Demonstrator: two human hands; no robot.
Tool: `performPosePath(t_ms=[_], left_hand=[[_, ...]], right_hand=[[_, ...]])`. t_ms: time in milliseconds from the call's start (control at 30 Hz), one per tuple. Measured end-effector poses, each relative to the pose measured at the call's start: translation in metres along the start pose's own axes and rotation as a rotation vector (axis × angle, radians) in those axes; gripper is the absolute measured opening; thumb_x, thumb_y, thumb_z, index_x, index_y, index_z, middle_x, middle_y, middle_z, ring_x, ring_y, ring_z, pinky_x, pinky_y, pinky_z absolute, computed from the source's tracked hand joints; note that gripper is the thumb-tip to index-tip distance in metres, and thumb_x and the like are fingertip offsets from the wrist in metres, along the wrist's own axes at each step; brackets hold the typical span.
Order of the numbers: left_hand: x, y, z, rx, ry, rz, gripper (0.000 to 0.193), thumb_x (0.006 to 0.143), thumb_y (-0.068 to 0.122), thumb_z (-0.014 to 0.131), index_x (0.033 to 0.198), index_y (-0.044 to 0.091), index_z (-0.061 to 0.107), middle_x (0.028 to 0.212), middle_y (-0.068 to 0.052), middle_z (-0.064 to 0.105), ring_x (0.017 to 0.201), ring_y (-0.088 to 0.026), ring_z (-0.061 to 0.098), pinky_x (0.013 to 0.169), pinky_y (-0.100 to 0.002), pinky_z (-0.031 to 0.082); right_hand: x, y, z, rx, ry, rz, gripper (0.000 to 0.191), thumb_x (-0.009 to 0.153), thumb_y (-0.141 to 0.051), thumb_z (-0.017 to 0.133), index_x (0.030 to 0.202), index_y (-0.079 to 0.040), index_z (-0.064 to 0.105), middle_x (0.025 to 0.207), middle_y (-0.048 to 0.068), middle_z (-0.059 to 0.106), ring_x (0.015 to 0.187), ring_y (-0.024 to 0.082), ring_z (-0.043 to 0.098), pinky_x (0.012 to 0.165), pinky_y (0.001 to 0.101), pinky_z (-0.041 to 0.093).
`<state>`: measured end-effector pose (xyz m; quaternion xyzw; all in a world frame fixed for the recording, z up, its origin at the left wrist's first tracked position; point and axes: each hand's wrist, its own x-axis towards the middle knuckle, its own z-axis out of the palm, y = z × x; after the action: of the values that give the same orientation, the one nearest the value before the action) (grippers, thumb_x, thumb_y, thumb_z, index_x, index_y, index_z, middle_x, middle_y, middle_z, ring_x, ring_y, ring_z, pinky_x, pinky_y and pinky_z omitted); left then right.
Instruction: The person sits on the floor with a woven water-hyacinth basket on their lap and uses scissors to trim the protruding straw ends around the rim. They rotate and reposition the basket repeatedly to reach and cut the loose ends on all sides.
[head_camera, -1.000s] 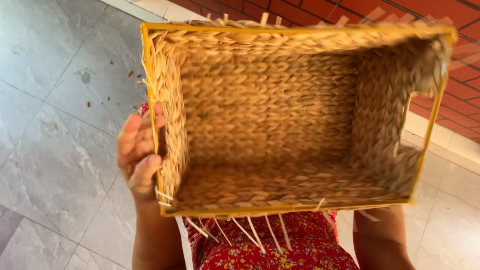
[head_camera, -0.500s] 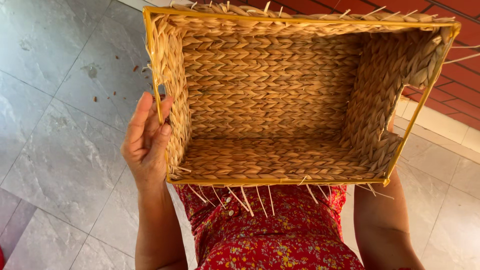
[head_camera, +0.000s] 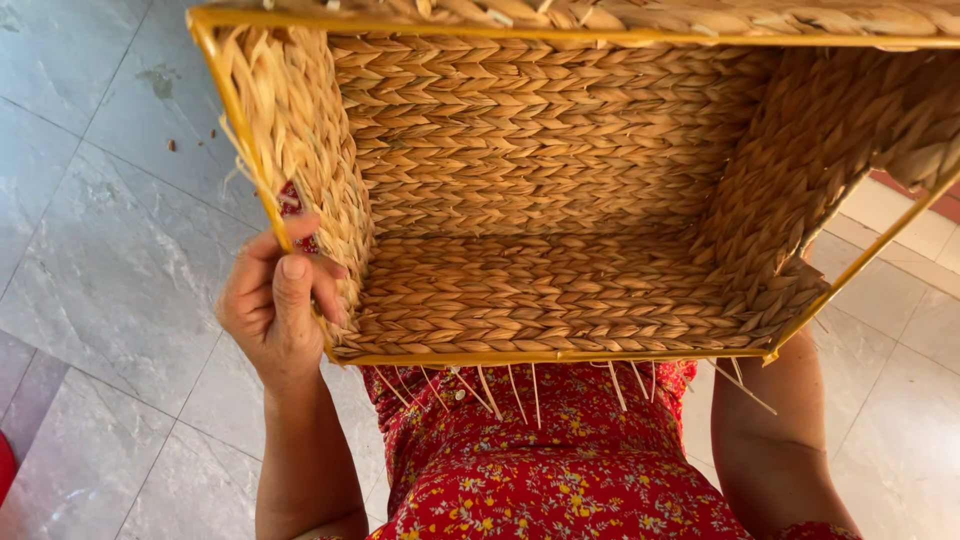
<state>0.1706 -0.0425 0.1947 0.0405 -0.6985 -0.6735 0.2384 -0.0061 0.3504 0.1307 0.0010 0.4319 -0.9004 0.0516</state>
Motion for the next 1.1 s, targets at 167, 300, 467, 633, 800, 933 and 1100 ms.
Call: performPosePath(t_ms=[167,300,467,633,800,933,1100], left_hand=[[-0.018,-0.006,-0.002,0.053,0.058,0.042,0.038,0.118,0.032,0.055,0.111,-0.004,0.064,0.058,-0.002,0.054,0.048,-0.007,0.05,0.066,-0.027,0.055],[-0.028,-0.011,0.0,0.041,0.103,0.094,0.036,0.117,0.031,0.057,0.109,-0.004,0.063,0.058,-0.003,0.053,0.049,-0.008,0.051,0.063,-0.027,0.055],[-0.031,-0.015,-0.003,0.098,0.1,0.129,0.037,0.117,0.031,0.056,0.109,-0.004,0.063,0.059,-0.003,0.054,0.048,-0.008,0.052,0.063,-0.028,0.057],[-0.031,-0.015,-0.002,0.098,0.112,0.137,0.036,0.117,0.03,0.057,0.108,-0.004,0.063,0.059,-0.003,0.054,0.048,-0.008,0.052,0.061,-0.027,0.056],[-0.034,-0.012,-0.002,0.162,0.126,0.148,0.035,0.117,0.028,0.056,0.108,-0.005,0.062,0.061,-0.005,0.056,0.049,-0.01,0.056,0.06,-0.026,0.056],[-0.034,-0.011,0.0,0.191,0.157,0.186,0.036,0.118,0.027,0.055,0.109,-0.007,0.063,0.064,-0.007,0.057,0.05,-0.011,0.055,0.06,-0.028,0.056],[-0.028,-0.008,-0.009,0.092,0.148,0.18,0.036,0.118,0.027,0.055,0.106,-0.006,0.062,0.059,-0.004,0.052,0.047,-0.009,0.049,0.059,-0.03,0.056]], right_hand=[[0.003,0.003,0.002,-0.004,-0.013,0.006,0.06,0.108,-0.044,0.051,0.147,0.001,0.056,0.129,0.011,0.061,0.113,0.02,0.058,0.098,0.0356,0.047],[-0.001,-0.003,-0.002,0.004,-0.002,0.001,0.058,0.107,-0.042,0.052,0.146,0.001,0.056,0.127,0.011,0.062,0.111,0.02,0.058,0.097,0.035,0.047],[-0.004,-0.002,-0.002,0.002,0.002,0.0,0.057,0.107,-0.04,0.052,0.146,0.001,0.057,0.126,0.011,0.062,0.109,0.02,0.059,0.095,0.0342,0.047],[-0.011,-0.001,0.0,0.003,0.003,0.013,0.055,0.107,-0.038,0.053,0.146,0.001,0.057,0.124,0.011,0.063,0.107,0.019,0.059,0.093,0.0335,0.047],[-0.015,0.0,0.001,0.002,0.007,0.031,0.054,0.107,-0.036,0.054,0.146,0.001,0.058,0.123,0.01,0.063,0.105,0.019,0.059,0.091,0.0328,0.047],[-0.019,0.0,0.0,0.003,0.014,0.036,0.053,0.107,-0.034,0.054,0.146,0.002,0.058,0.122,0.01,0.064,0.103,0.018,0.059,0.09,0.0322,0.047],[-0.022,0.003,0.001,0.005,0.015,0.051,0.051,0.107,-0.032,0.055,0.146,0.002,0.058,0.12,0.01,0.064,0.101,0.018,0.059,0.088,0.0314,0.047]])
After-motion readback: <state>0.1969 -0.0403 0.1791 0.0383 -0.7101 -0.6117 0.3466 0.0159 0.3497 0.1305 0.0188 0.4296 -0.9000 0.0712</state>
